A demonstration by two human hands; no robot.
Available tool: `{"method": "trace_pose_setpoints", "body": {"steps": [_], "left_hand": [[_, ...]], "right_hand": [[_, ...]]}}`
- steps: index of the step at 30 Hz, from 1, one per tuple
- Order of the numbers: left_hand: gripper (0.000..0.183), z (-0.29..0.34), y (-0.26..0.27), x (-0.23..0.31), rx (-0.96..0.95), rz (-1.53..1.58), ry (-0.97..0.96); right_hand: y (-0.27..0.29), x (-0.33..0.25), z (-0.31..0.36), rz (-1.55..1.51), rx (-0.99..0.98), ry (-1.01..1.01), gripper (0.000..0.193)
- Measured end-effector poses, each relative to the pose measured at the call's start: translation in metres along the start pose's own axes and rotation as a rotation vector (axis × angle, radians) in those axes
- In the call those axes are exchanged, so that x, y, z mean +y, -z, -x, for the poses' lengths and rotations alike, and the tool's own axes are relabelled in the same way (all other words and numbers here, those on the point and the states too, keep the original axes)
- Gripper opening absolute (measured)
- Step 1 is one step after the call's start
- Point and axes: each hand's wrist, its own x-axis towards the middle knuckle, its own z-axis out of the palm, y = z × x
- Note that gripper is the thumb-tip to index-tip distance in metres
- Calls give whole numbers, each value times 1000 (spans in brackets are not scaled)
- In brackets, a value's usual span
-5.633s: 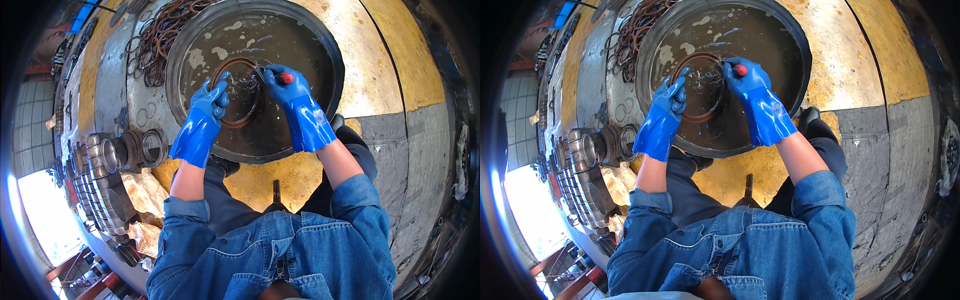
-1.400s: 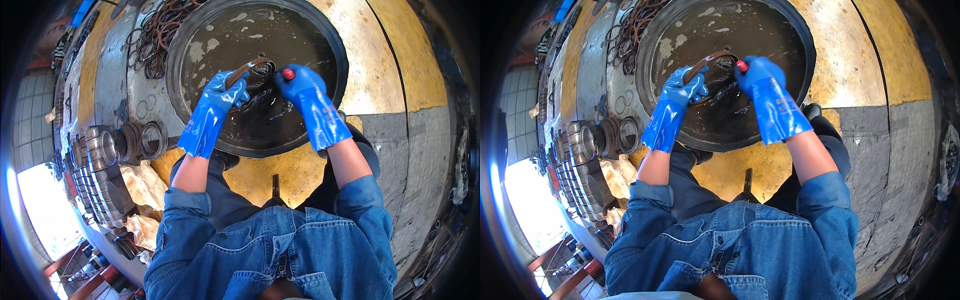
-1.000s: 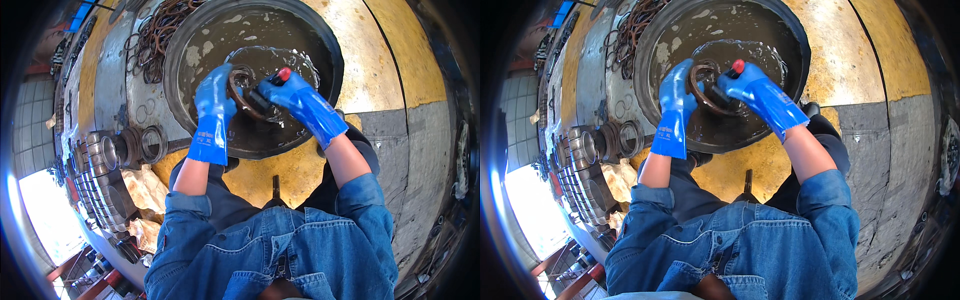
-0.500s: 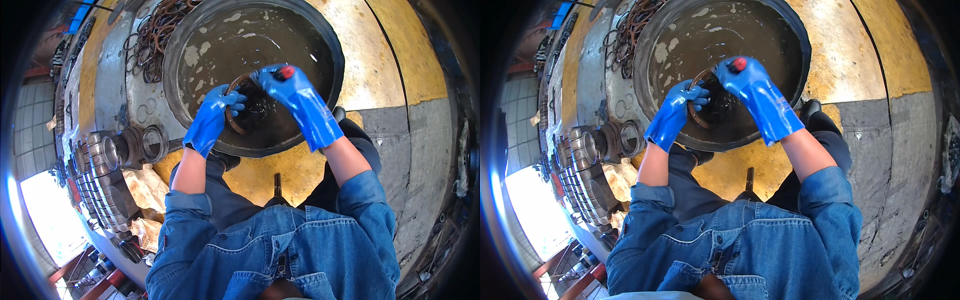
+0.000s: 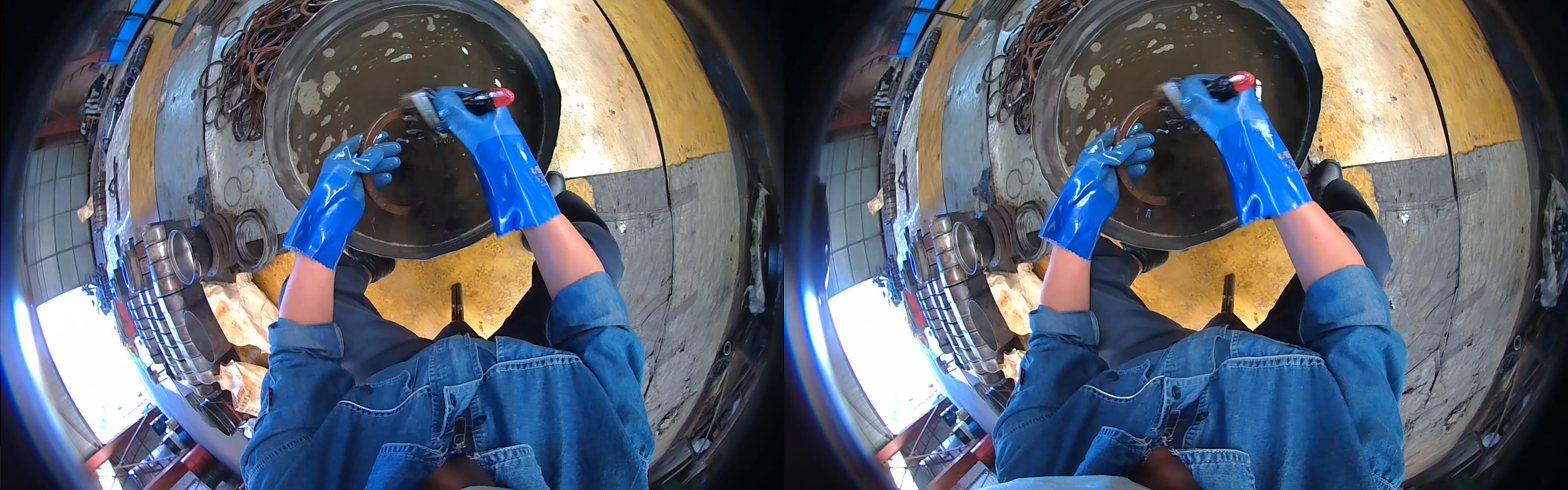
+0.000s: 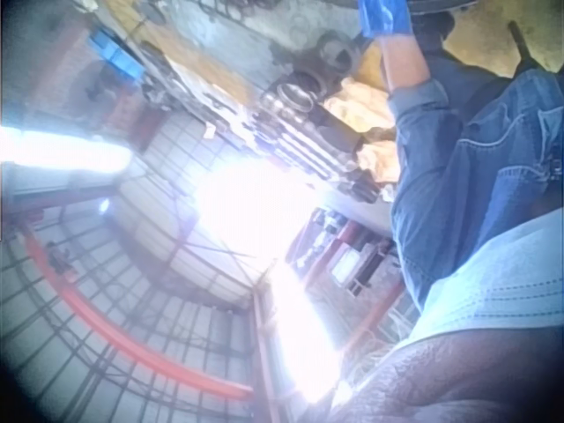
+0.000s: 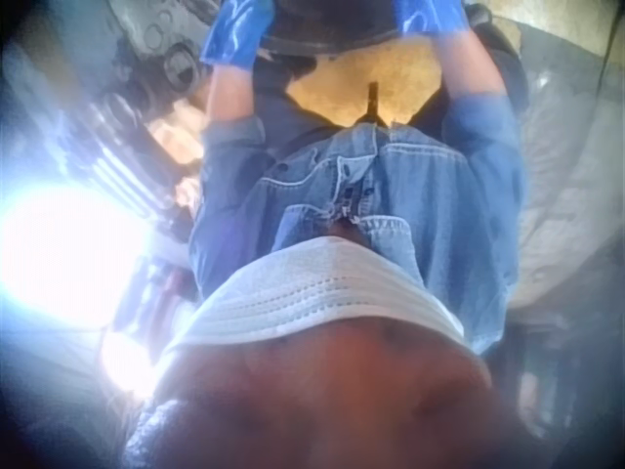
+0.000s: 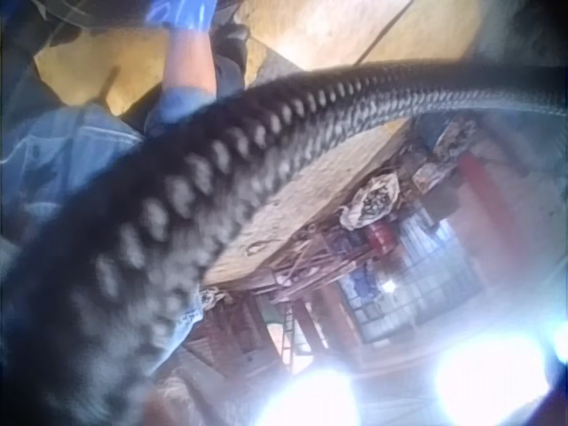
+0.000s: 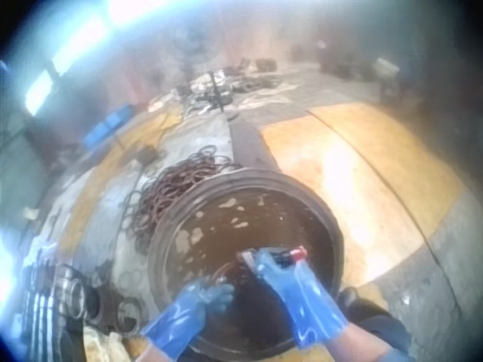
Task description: The person cleans metal rings by submerging them in a bucket of liquid and scrubbing them with a brush.
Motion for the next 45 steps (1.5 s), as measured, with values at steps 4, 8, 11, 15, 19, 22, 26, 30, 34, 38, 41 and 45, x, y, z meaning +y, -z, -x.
{"method": "trace_pose_setpoints", "body": {"steps": [4,8,11,15,19,22,26,30,34,38,41,45], "left_hand": [[47,-15,21,-21,-27,93,-102],[47,-10,-6,-11,41,-8,-29],[45,-6,-5,-8,-21,-17,-2],[49,-15,7,-19,-27,109,-12],[53,-19,-1,-21,88,273,146],[52,-29,-9,-23,156,467,168],[45,-39,-8,-25,269,543,198],[38,-33,13,-37,115,549,102],[42,-35,18,-39,77,493,58],[46,-29,11,-30,129,402,22],[47,-21,13,-22,137,386,-26],[47,-31,20,-25,79,399,3]], "right_hand": [[-47,-14,27,22,-174,303,29],[-28,3,14,135,10,246,29],[-12,26,2,132,224,45,29],[-9,24,4,-59,311,-107,30],[-25,7,12,-315,212,-102,30],[-46,-3,23,-428,63,-78,34],[-57,13,20,-302,-141,-115,35],[-62,17,36,139,-228,-119,30],[-51,3,55,522,-322,-158,31],[-38,2,56,871,-359,-233,32],[-30,-7,53,989,-298,-362,33],[-19,21,31,1001,40,-178,34]]}}
